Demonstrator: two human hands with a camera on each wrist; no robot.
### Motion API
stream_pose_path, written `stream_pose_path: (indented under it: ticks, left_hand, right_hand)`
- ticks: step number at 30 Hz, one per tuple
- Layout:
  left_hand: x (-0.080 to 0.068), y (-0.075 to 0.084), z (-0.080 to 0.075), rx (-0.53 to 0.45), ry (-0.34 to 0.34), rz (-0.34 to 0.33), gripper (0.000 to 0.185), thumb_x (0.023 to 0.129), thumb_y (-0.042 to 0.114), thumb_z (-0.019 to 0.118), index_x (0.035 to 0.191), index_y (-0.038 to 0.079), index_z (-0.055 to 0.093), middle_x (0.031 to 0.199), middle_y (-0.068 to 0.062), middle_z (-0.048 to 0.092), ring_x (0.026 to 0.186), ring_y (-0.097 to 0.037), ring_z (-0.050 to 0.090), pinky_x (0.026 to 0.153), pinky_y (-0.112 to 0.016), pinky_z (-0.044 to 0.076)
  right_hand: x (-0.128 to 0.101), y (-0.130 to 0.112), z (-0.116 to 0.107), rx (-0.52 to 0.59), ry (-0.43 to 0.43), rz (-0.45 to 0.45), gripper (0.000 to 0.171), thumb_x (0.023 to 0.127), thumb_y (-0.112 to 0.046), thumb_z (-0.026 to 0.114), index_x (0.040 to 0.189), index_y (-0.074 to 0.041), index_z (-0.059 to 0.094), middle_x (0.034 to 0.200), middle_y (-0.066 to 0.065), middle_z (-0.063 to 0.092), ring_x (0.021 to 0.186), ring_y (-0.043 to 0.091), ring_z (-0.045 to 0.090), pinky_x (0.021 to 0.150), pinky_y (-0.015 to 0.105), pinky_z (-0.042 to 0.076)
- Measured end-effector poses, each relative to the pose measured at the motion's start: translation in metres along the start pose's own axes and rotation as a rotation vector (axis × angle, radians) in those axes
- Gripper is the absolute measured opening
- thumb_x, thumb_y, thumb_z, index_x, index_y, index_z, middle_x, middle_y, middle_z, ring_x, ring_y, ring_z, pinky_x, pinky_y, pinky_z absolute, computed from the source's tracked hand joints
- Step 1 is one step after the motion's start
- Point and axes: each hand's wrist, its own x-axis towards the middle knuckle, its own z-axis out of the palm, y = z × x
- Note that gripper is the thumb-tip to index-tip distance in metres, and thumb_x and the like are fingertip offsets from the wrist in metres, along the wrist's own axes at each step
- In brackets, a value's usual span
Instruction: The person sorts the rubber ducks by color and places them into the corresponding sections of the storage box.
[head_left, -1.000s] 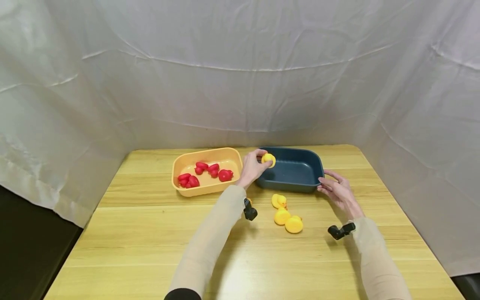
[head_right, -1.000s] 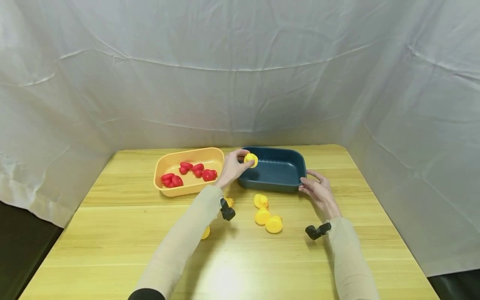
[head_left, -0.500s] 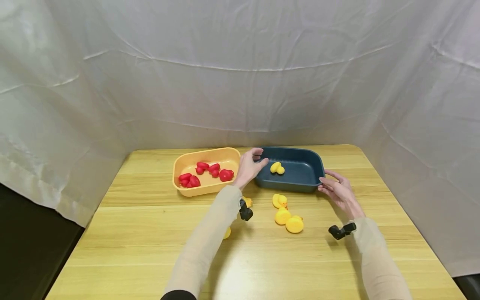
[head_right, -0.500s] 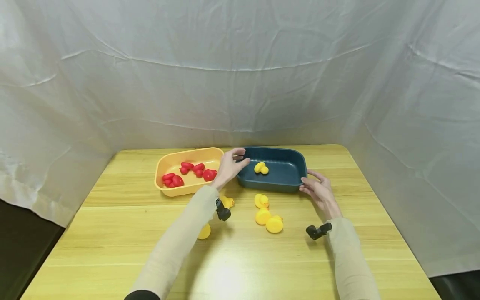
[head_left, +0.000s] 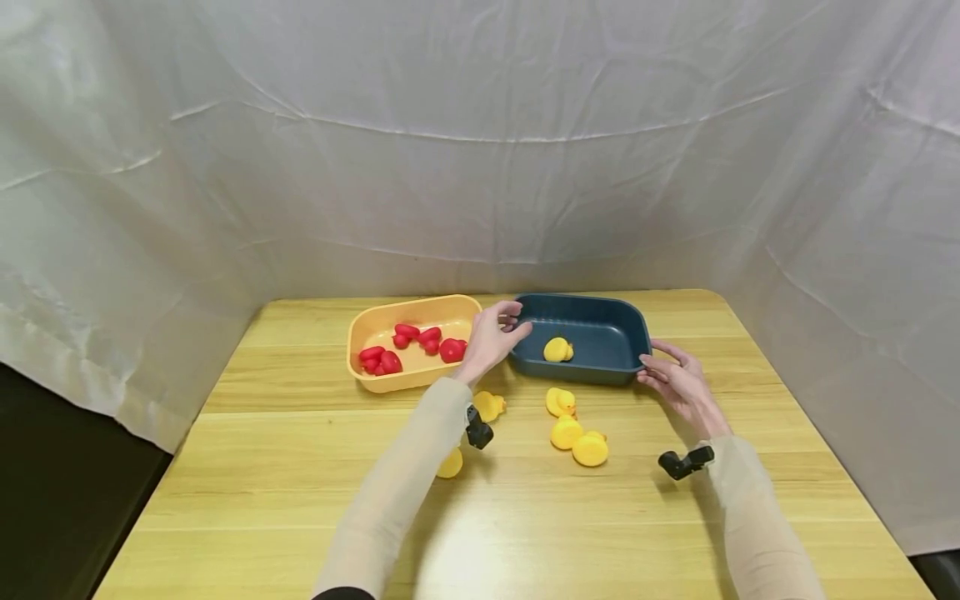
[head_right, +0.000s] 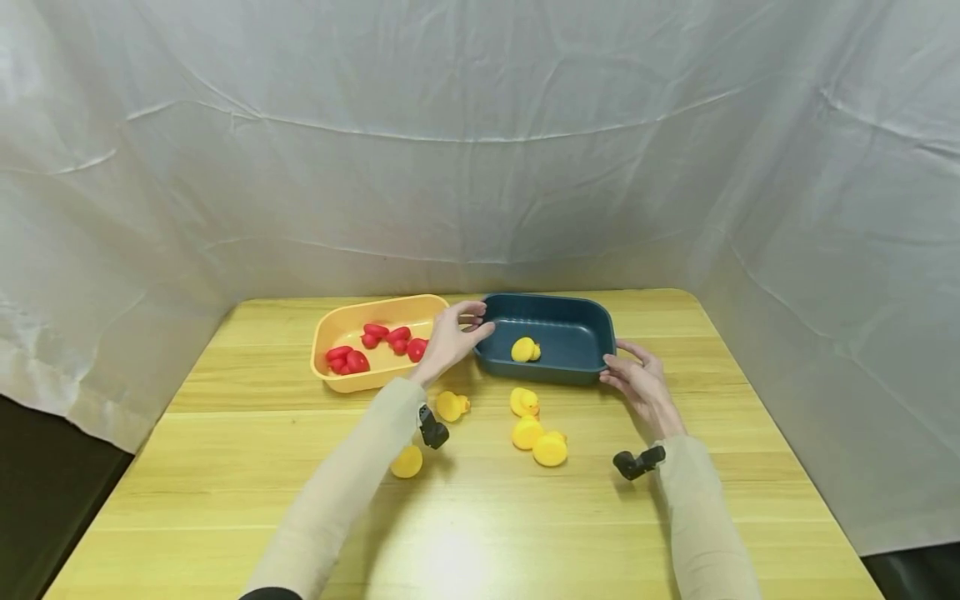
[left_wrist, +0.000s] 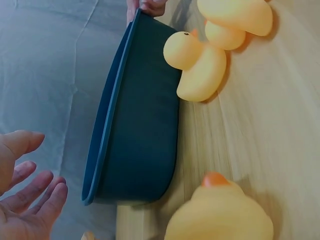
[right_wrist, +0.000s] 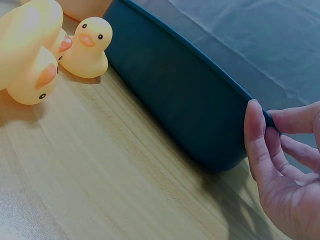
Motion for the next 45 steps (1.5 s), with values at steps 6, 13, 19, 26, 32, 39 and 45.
stream_pose_path:
  ticks: [6,13,19,26,32,39,45]
  left_hand:
    - [-0.006,-0.003,-0.006,-0.020,-0.026,0.022,0.038,0.078,0.021,0.068,0.112,0.008,0.057,0.109,-0.010,0.060,0.102,-0.030,0.058,0.091,-0.038,0.049]
    - [-0.016,-0.006,-0.013,-0.004,-0.056,0.022,0.038,0.078,0.023,0.068,0.113,0.011,0.057,0.111,-0.009,0.060,0.102,-0.026,0.058,0.090,-0.034,0.050]
    - [-0.028,-0.009,-0.016,-0.002,-0.070,0.026,0.038,0.077,0.022,0.069,0.112,0.010,0.058,0.109,-0.009,0.062,0.099,-0.022,0.059,0.089,-0.033,0.051]
    - [-0.043,-0.017,-0.020,0.026,-0.077,0.044,0.035,0.077,0.021,0.070,0.109,0.011,0.060,0.104,-0.009,0.064,0.094,-0.022,0.061,0.086,-0.035,0.052]
    - [-0.055,-0.025,-0.025,0.003,-0.111,0.045,0.037,0.076,0.019,0.070,0.108,0.003,0.060,0.103,-0.015,0.064,0.091,-0.025,0.060,0.084,-0.036,0.053]
    - [-0.072,-0.028,-0.037,0.012,-0.192,0.035,0.033,0.077,0.018,0.070,0.105,0.005,0.061,0.103,-0.017,0.063,0.094,-0.028,0.060,0.088,-0.040,0.050]
    - [-0.075,-0.052,-0.042,0.077,-0.276,0.023,0.045,0.074,0.030,0.072,0.110,0.008,0.059,0.110,-0.012,0.062,0.098,-0.022,0.059,0.090,-0.035,0.048]
  right_hand:
    - [0.000,-0.001,0.000,-0.004,0.006,0.003,0.070,0.085,-0.005,0.058,0.142,-0.005,0.017,0.083,0.004,0.061,0.069,0.013,0.063,0.066,0.023,0.056]
    - [0.001,0.001,-0.001,-0.006,0.006,0.007,0.069,0.085,-0.005,0.057,0.142,-0.005,0.017,0.085,0.005,0.061,0.069,0.014,0.063,0.067,0.023,0.056]
    - [0.001,0.002,-0.002,-0.007,0.001,0.005,0.070,0.085,-0.006,0.057,0.142,-0.005,0.016,0.084,0.003,0.060,0.069,0.013,0.063,0.068,0.023,0.056]
    - [0.001,0.002,-0.001,-0.004,0.002,0.002,0.071,0.085,-0.006,0.058,0.142,-0.005,0.015,0.082,0.002,0.061,0.069,0.013,0.063,0.067,0.023,0.056]
    - [0.001,0.002,-0.001,-0.005,0.011,0.000,0.072,0.084,-0.007,0.059,0.142,-0.005,0.016,0.082,0.003,0.062,0.068,0.013,0.063,0.067,0.024,0.056]
    - [0.001,0.002,-0.001,-0.006,0.005,-0.007,0.070,0.085,-0.006,0.057,0.142,-0.005,0.016,0.084,0.003,0.061,0.069,0.014,0.063,0.067,0.024,0.056]
    - [0.001,0.003,-0.002,-0.002,0.002,-0.010,0.069,0.085,-0.005,0.057,0.142,-0.004,0.016,0.084,0.002,0.061,0.070,0.014,0.063,0.067,0.024,0.056]
